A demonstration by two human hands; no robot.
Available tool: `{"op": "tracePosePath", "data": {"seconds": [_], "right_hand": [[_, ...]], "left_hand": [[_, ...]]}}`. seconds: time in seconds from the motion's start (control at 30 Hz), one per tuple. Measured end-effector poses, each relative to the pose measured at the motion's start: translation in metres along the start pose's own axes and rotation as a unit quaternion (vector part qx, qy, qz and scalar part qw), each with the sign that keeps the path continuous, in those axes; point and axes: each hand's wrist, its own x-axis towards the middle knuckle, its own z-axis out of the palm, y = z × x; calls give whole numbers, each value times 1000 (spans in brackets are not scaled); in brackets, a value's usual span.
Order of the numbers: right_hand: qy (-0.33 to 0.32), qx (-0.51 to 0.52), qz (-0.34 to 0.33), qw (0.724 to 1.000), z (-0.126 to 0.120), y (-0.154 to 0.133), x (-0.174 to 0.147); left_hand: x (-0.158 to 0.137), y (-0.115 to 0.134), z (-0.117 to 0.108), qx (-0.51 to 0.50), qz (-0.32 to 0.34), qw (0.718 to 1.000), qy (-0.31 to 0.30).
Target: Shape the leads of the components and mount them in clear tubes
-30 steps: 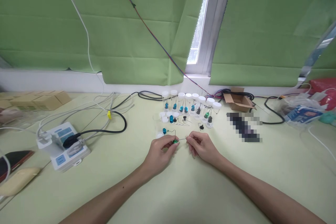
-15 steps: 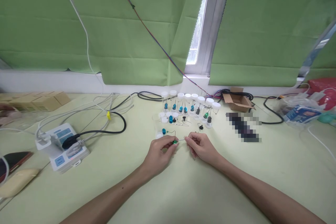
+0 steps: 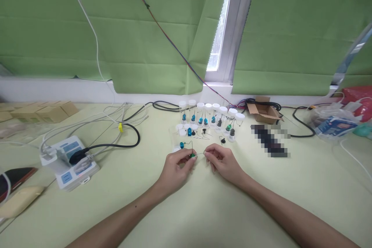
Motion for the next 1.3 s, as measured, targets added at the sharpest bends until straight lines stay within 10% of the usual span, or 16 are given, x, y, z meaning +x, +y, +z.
{"op": "tracePosePath", "data": {"seconds": [1.3], "right_hand": [[46, -124, -157, 979, -1, 8, -2]], "left_hand": [[-5, -4, -1, 8, 49, 997, 60]]}}
